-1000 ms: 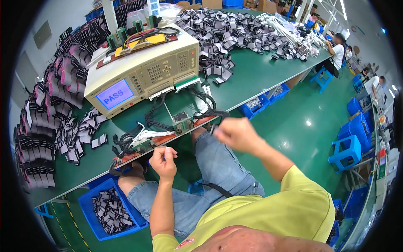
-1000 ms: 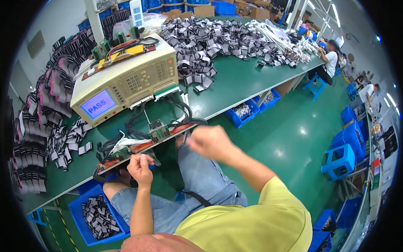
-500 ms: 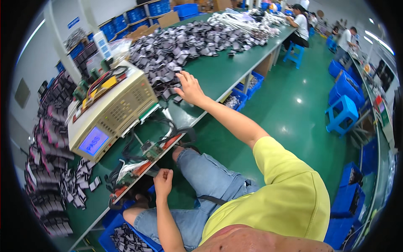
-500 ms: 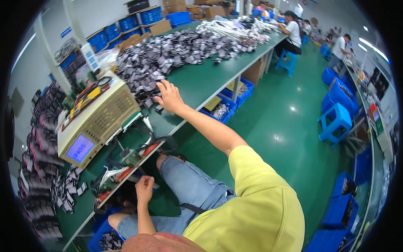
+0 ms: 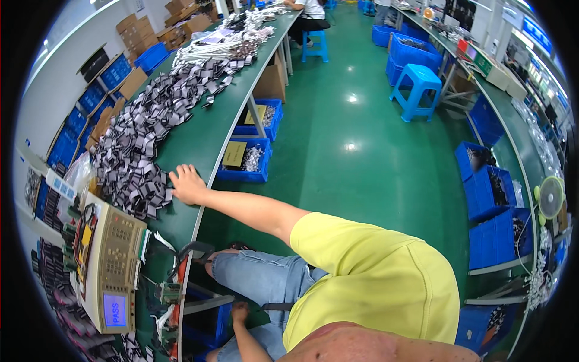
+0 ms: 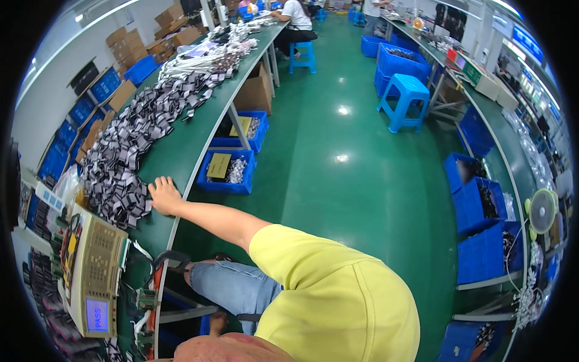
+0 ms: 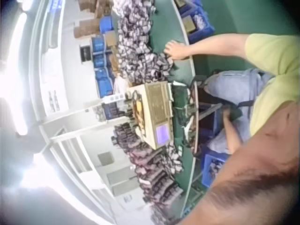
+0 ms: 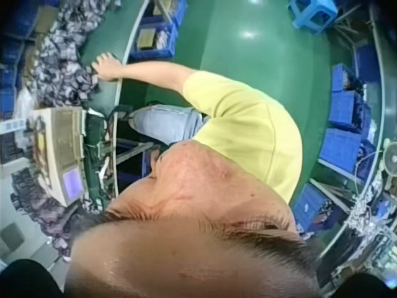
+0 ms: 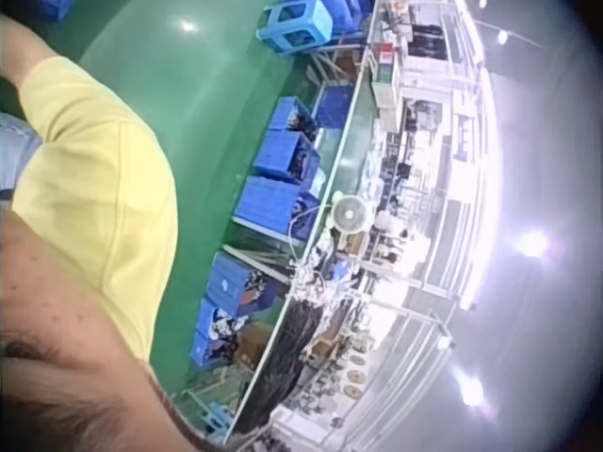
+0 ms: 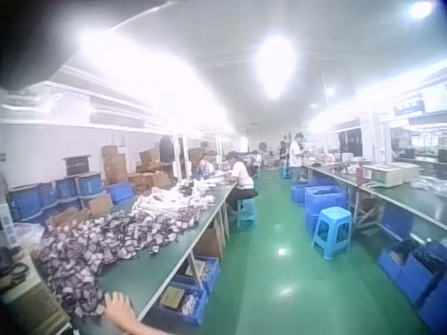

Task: Testing the connectivity and quality of wire harnesses using a specialized electronic testing machine on an assembly line.

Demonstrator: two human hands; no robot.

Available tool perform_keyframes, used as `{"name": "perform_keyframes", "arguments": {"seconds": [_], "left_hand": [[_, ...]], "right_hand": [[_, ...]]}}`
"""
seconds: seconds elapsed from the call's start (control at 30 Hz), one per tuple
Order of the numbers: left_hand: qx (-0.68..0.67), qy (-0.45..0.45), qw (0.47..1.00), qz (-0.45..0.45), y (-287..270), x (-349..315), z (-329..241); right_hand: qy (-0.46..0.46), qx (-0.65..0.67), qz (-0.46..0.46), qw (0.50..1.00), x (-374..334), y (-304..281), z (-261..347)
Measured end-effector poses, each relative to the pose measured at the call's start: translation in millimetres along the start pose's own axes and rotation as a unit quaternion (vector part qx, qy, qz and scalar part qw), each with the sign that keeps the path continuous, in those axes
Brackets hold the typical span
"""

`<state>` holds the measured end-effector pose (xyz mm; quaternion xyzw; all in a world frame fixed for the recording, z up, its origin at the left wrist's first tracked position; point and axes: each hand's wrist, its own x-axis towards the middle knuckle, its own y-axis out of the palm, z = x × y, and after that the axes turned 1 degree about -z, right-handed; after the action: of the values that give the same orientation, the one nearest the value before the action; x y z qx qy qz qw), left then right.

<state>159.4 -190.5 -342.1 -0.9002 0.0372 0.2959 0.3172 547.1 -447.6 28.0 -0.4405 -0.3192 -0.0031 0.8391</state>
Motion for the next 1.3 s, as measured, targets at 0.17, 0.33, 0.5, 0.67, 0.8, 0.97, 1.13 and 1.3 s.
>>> {"name": "perform_keyframes", "arguments": {"seconds": [0.17, 0.33, 0.5, 0.67, 0.8, 0.97, 1.13, 1.3], "left_hand": [[0.043, 0.074, 0.99, 0.116, 17, 26, 26], [-0.11, -0.024, 0.991, 0.074, 20, 50, -16], [-0.171, -0.034, 0.983, 0.054, -4, 32, -58], [-0.011, 0.118, 0.993, -0.018, -73, -56, -101], [-0.102, 0.176, 0.964, -0.171, -110, -152, -126], [-0.155, 0.07, 0.915, -0.366, -108, -251, -59], [-0.104, 0.038, 0.916, -0.385, -99, -349, -92], [-0.043, 0.011, 0.845, -0.532, -151, -408, -107]], "right_hand": [[-0.007, -0.034, -0.023, 0.999, -3, 6, 0], [0.001, -0.044, -0.034, 0.998, -6, 8, -5], [-0.008, -0.059, -0.04, 0.997, -6, 7, 2], [-0.006, -0.059, -0.044, 0.997, -5, 9, 1], [-0.002, -0.065, -0.055, 0.996, -3, 2, -11], [-0.016, -0.059, -0.071, 0.996, -2, 8, -2], [-0.119, -0.073, -0.121, 0.983, -2, 21, -14], [-0.225, -0.091, -0.085, 0.966, 2, 4, -24]]}}
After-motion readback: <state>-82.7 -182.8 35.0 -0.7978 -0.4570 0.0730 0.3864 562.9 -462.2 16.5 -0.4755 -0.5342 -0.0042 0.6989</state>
